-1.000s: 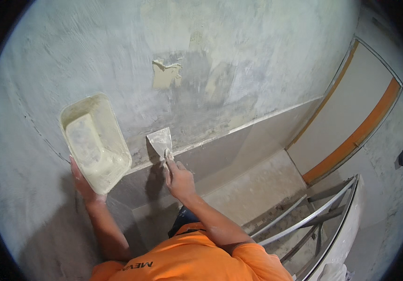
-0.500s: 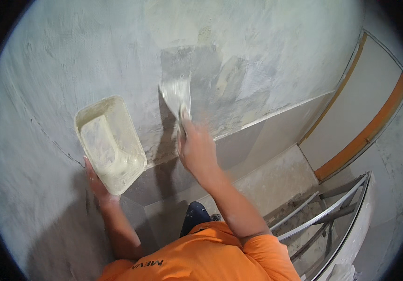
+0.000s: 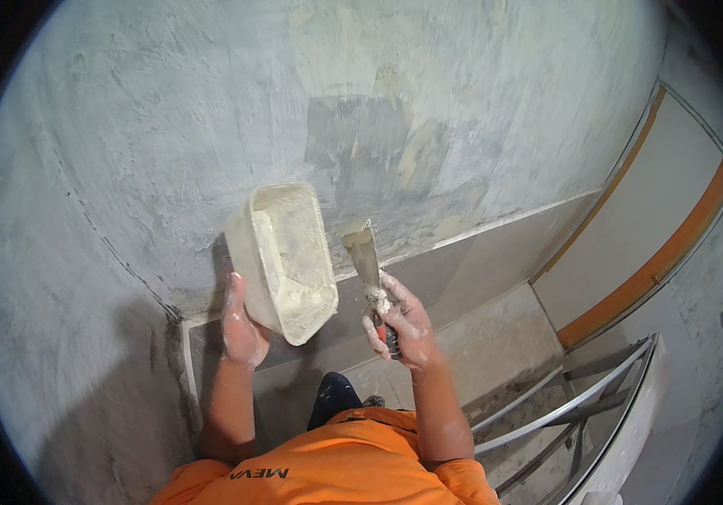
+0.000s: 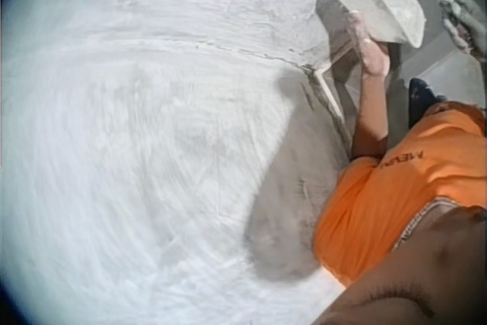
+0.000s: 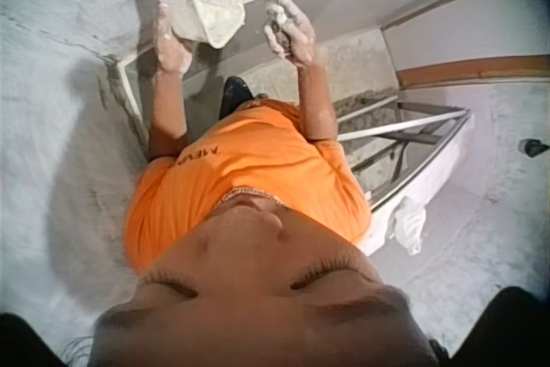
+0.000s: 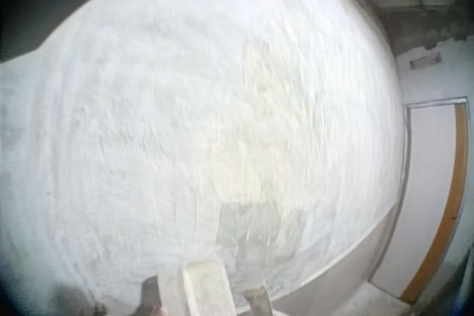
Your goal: The person applies plaster to a wall using a putty knife and a plastic container, spreading the material over uneven sections and corners of the wall.
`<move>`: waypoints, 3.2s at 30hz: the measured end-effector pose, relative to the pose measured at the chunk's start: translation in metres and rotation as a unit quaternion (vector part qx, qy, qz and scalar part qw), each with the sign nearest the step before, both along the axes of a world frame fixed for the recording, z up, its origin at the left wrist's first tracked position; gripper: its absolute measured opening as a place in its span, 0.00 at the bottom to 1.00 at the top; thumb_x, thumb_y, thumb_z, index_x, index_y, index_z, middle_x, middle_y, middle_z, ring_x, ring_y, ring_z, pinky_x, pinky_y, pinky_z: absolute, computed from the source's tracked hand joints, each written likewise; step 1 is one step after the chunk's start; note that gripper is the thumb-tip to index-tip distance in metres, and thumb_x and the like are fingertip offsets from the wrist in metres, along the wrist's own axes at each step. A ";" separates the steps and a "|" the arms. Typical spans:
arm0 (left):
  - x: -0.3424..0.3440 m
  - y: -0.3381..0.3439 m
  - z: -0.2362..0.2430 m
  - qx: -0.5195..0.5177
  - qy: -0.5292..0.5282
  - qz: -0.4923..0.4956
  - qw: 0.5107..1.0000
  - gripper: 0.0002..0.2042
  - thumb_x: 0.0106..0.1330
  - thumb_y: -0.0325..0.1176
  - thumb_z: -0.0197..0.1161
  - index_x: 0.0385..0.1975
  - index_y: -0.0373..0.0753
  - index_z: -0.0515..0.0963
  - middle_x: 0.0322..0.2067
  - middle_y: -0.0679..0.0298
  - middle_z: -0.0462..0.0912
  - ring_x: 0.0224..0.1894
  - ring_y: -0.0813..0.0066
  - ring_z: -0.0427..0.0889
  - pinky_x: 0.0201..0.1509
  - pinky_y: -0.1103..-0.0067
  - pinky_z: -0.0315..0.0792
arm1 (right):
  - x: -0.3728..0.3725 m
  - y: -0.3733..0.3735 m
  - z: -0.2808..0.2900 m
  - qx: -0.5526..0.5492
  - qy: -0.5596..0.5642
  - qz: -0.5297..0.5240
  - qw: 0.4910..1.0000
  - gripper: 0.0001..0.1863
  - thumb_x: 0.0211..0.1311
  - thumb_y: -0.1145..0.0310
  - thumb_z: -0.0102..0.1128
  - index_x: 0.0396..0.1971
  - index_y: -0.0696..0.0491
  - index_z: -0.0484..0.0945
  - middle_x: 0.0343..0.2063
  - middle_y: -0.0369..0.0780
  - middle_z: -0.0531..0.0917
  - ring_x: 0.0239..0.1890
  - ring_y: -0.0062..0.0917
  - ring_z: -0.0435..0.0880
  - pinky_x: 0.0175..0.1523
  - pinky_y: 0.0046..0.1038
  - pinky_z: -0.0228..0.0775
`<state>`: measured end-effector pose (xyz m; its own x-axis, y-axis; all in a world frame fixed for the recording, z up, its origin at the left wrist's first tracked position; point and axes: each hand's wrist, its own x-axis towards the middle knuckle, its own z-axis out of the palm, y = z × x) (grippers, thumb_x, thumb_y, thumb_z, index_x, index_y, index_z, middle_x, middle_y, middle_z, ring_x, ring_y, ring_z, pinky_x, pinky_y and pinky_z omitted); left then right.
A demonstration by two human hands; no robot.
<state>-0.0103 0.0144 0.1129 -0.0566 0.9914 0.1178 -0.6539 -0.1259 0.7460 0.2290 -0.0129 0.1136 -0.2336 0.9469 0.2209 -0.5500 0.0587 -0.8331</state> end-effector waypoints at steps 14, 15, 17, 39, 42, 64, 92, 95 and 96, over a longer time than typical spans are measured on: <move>0.009 -0.012 -0.003 0.007 -0.039 -0.043 0.998 0.31 0.77 0.55 0.41 0.69 0.37 0.59 0.65 0.59 0.69 0.65 0.64 0.71 0.68 0.67 0.67 | -0.019 -0.014 -0.005 0.129 -0.130 -0.050 0.982 0.29 0.72 0.63 0.55 0.68 0.61 0.63 0.24 0.36 0.75 0.16 0.16 0.68 0.20 0.19 0.58; 0.009 -0.012 -0.004 0.008 -0.036 -0.049 0.998 0.31 0.77 0.55 0.41 0.69 0.37 0.59 0.65 0.59 0.69 0.65 0.64 0.71 0.68 0.67 0.67 | -0.018 -0.015 -0.006 0.133 -0.136 -0.049 0.981 0.29 0.72 0.63 0.55 0.68 0.60 0.63 0.24 0.36 0.75 0.17 0.15 0.67 0.20 0.19 0.59; 0.010 -0.012 -0.004 0.010 -0.033 -0.057 0.998 0.31 0.77 0.55 0.41 0.69 0.37 0.59 0.65 0.60 0.69 0.65 0.64 0.71 0.67 0.67 0.67 | -0.015 -0.014 -0.009 0.120 -0.147 -0.047 0.981 0.30 0.72 0.63 0.56 0.68 0.59 0.63 0.24 0.35 0.75 0.17 0.15 0.68 0.20 0.19 0.59; 0.012 -0.018 -0.029 0.064 -0.089 -0.121 0.987 0.28 0.79 0.46 0.41 0.71 0.34 0.55 0.67 0.56 0.65 0.68 0.66 0.65 0.72 0.70 0.59 | 0.013 0.002 -0.037 0.116 -0.448 -0.248 0.851 0.24 0.65 0.76 0.56 0.62 0.59 0.71 0.43 0.51 0.85 0.28 0.27 0.82 0.38 0.23 0.73; 0.010 -0.019 -0.019 0.056 -0.034 -0.105 0.992 0.29 0.79 0.48 0.41 0.71 0.34 0.55 0.67 0.56 0.65 0.68 0.65 0.66 0.72 0.69 0.59 | 0.014 0.011 -0.056 0.126 -0.384 -0.316 0.858 0.25 0.64 0.74 0.54 0.62 0.57 0.73 0.25 0.35 0.78 0.23 0.15 0.72 0.29 0.19 0.65; -0.002 -0.012 -0.008 0.280 0.334 -0.029 0.899 0.34 0.78 0.43 0.44 0.70 0.21 0.44 0.67 0.47 0.62 0.67 0.63 0.63 0.72 0.71 0.54 | 0.003 -0.024 0.002 0.061 -0.180 -0.307 0.933 0.33 0.60 0.73 0.63 0.66 0.61 0.65 0.35 0.39 0.83 0.30 0.16 0.76 0.37 0.17 0.68; -0.007 0.010 -0.029 0.090 0.146 0.054 0.984 0.34 0.77 0.53 0.43 0.72 0.32 0.50 0.68 0.53 0.60 0.70 0.61 0.61 0.73 0.68 0.53 | 0.067 0.111 -0.058 0.012 -0.361 -0.567 0.740 0.17 0.67 0.70 0.55 0.50 0.61 0.65 0.43 0.59 0.79 0.47 0.56 0.78 0.52 0.43 0.69; -0.009 0.020 -0.039 0.112 0.146 0.039 0.982 0.35 0.76 0.54 0.43 0.72 0.32 0.50 0.68 0.53 0.60 0.70 0.60 0.61 0.73 0.67 0.54 | 0.097 0.129 -0.045 0.027 -0.389 -0.603 0.695 0.17 0.67 0.70 0.55 0.50 0.61 0.65 0.40 0.57 0.79 0.46 0.55 0.79 0.51 0.44 0.70; -0.011 0.021 -0.042 0.092 0.126 0.046 0.987 0.35 0.76 0.54 0.43 0.72 0.32 0.50 0.69 0.53 0.60 0.70 0.60 0.60 0.73 0.67 0.54 | 0.103 0.134 -0.028 0.083 -0.391 -0.625 0.671 0.17 0.67 0.71 0.54 0.49 0.63 0.64 0.40 0.60 0.79 0.45 0.59 0.78 0.49 0.48 0.69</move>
